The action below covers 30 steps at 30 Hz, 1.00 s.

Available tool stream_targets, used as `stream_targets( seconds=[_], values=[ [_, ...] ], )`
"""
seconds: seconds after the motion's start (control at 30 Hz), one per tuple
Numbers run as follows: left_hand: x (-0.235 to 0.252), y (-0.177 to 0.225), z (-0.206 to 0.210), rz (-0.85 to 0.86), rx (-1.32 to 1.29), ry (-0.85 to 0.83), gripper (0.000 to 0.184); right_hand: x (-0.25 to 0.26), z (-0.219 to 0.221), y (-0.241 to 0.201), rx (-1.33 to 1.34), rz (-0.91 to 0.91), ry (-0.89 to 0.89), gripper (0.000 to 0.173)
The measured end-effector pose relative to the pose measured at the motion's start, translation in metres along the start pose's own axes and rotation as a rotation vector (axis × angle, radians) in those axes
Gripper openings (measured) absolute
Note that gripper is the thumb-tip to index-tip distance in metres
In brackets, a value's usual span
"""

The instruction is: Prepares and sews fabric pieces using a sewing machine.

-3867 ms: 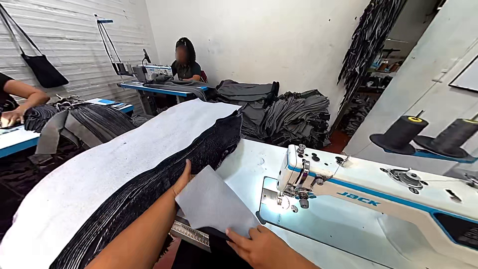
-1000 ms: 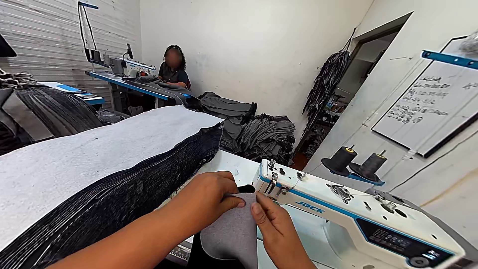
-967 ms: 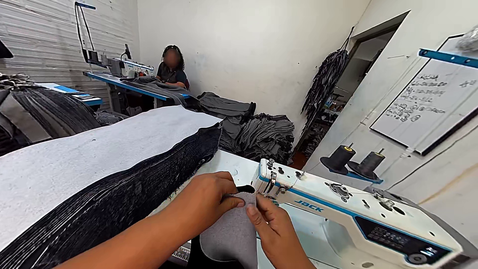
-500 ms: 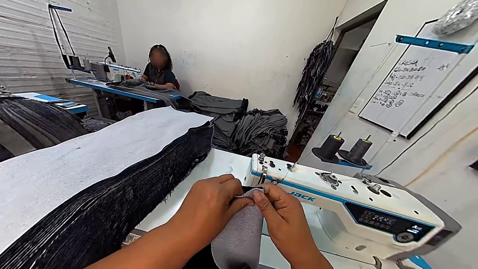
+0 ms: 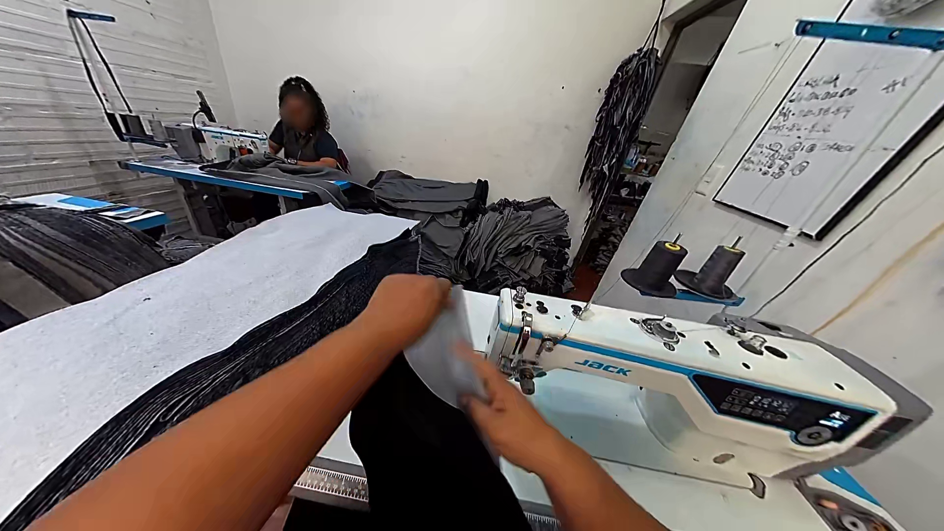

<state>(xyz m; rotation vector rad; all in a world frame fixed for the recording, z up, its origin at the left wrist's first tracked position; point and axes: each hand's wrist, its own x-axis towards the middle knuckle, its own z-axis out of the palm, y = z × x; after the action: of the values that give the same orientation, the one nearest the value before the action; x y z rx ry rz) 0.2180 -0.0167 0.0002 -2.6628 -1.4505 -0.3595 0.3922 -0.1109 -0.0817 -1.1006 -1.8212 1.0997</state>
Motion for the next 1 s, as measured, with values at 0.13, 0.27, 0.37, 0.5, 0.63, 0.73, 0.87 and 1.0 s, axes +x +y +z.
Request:
stream_targets(
  seconds=[0.13, 0.27, 0.37, 0.5, 0.63, 0.73, 0.87, 1.0],
  values=[
    [0.028, -0.024, 0.123, -0.027, -0.039, -0.484, 0.04, -0.042, 0.059, 0.078, 0.364, 0.283, -0.316, 0.044],
    [0.004, 0.002, 0.193, 0.033, -0.318, -0.54, 0.043, -0.062, 0.04, 0.101, -0.242, 0.348, -0.527, 0.034],
    [0.011, 0.017, 0.195, 0.037, -0.363, -0.593, 0.042, -0.039, 0.033, 0.091, -0.718, 0.192, -0.32, 0.039],
    [0.019, 0.025, 0.2, -0.007, -0.359, -0.588, 0.042, -0.011, 0.054, 0.12, -0.667, -0.071, -0.55, 0.054],
    [0.007, 0.02, 0.213, 0.023, -0.4, -0.391, 0.036, -0.024, 0.022, 0.137, -0.621, -0.019, -0.112, 0.04],
    [0.011, 0.033, 0.215, -0.064, -0.407, -0.382, 0.034, -0.03, -0.011, 0.15, -0.747, 0.286, -0.156, 0.079],
    [0.027, 0.038, 0.228, -0.082, -0.404, -0.304, 0.035, -0.019, -0.023, 0.154, -0.709, 0.362, -0.141, 0.081],
    [0.044, 0.036, 0.227, -0.057, -0.387, -0.322, 0.036, -0.006, -0.03, 0.157, -0.7, 0.399, -0.123, 0.078]
  ],
)
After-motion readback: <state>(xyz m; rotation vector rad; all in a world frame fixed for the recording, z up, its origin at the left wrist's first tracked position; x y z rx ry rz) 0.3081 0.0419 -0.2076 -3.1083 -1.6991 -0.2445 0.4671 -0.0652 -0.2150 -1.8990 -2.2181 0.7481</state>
